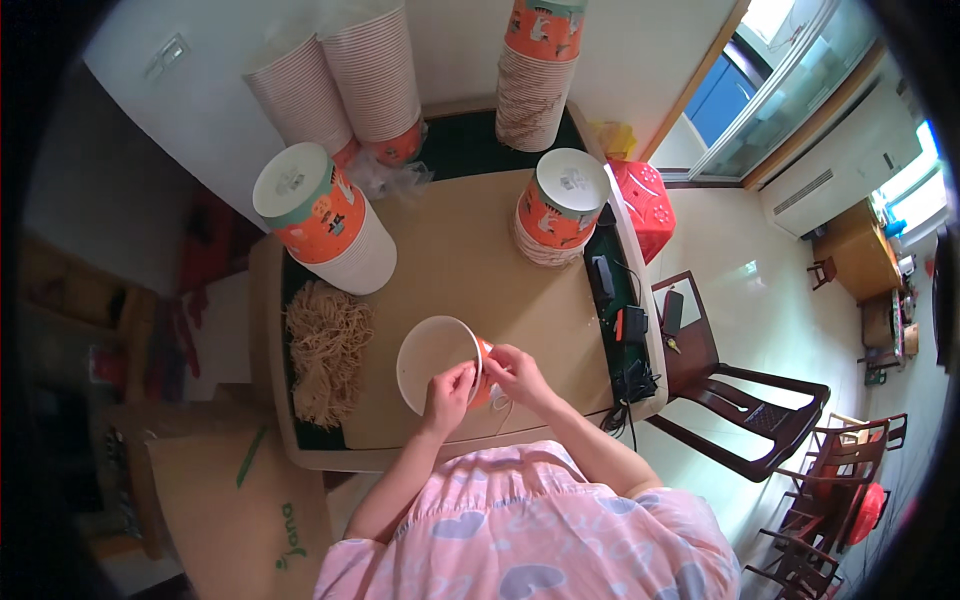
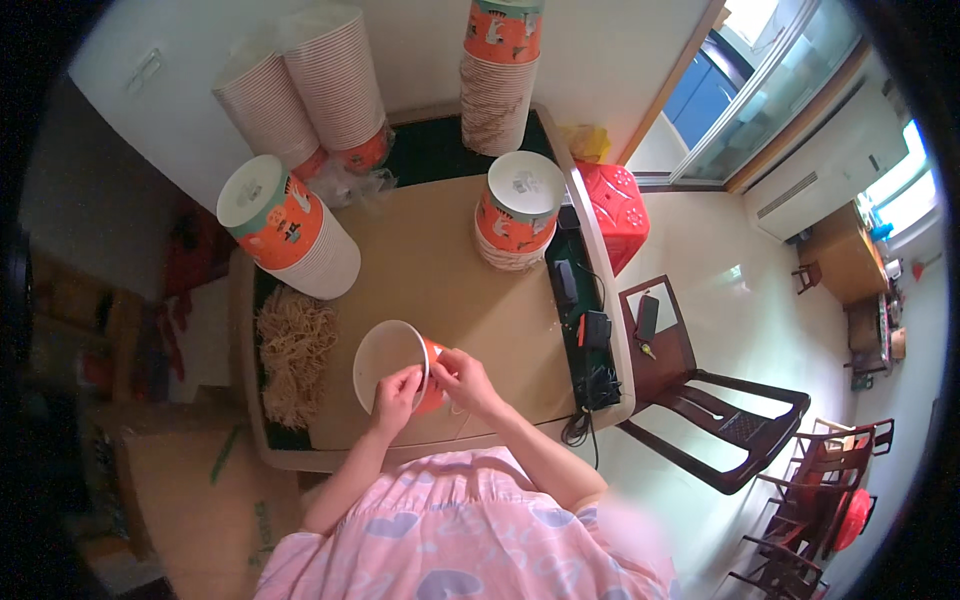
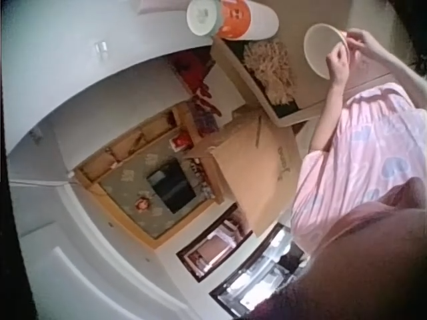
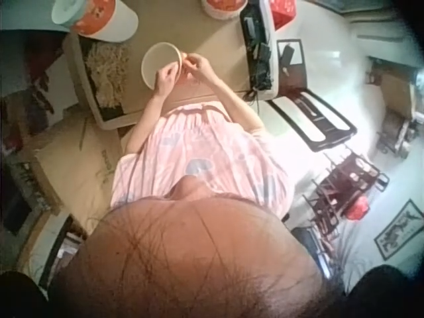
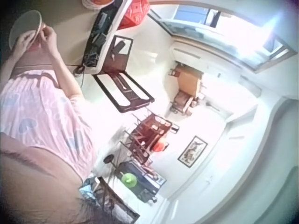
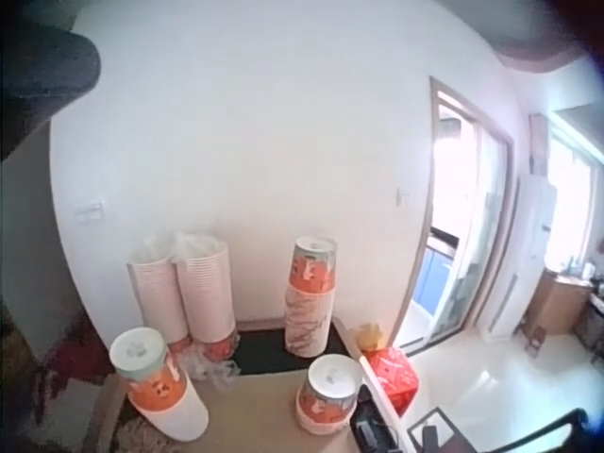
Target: The recorder is threading a white string through holes in a red and white paper cup, likely to create a handle.
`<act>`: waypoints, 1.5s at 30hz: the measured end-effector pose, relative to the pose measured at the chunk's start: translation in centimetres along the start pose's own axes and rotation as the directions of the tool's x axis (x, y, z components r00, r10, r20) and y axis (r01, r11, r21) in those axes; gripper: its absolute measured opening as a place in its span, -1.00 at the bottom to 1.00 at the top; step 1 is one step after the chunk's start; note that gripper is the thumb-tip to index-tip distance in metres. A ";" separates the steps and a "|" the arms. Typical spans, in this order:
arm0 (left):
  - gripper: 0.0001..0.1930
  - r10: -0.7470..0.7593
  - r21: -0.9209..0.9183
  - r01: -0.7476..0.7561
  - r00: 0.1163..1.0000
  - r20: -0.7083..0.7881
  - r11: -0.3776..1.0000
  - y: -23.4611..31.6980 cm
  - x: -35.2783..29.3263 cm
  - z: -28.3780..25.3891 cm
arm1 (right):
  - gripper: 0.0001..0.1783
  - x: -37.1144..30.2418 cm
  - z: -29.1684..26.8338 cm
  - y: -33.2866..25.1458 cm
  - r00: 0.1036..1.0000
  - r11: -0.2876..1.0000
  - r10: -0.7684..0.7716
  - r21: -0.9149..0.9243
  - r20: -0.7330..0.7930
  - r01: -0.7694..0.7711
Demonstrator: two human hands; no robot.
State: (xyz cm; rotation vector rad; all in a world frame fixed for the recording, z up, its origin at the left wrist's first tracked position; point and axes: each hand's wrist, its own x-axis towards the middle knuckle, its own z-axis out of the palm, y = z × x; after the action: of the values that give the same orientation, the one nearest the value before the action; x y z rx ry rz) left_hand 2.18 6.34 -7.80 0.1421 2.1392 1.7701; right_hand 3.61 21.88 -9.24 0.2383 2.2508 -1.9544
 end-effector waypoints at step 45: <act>-0.87 -0.433 -0.370 0.570 0.811 0.393 0.734 -4.1 3.9 1.9 | -0.83 -1.4 -1.3 -0.2 0.916 0.608 -0.398 -0.735 0.044 0.300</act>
State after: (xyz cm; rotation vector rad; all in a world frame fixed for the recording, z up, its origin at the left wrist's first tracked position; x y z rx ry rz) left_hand -0.23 8.39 -12.83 -0.2840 1.3142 1.7363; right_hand 4.95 23.15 -8.52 -0.2144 3.1367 -0.9712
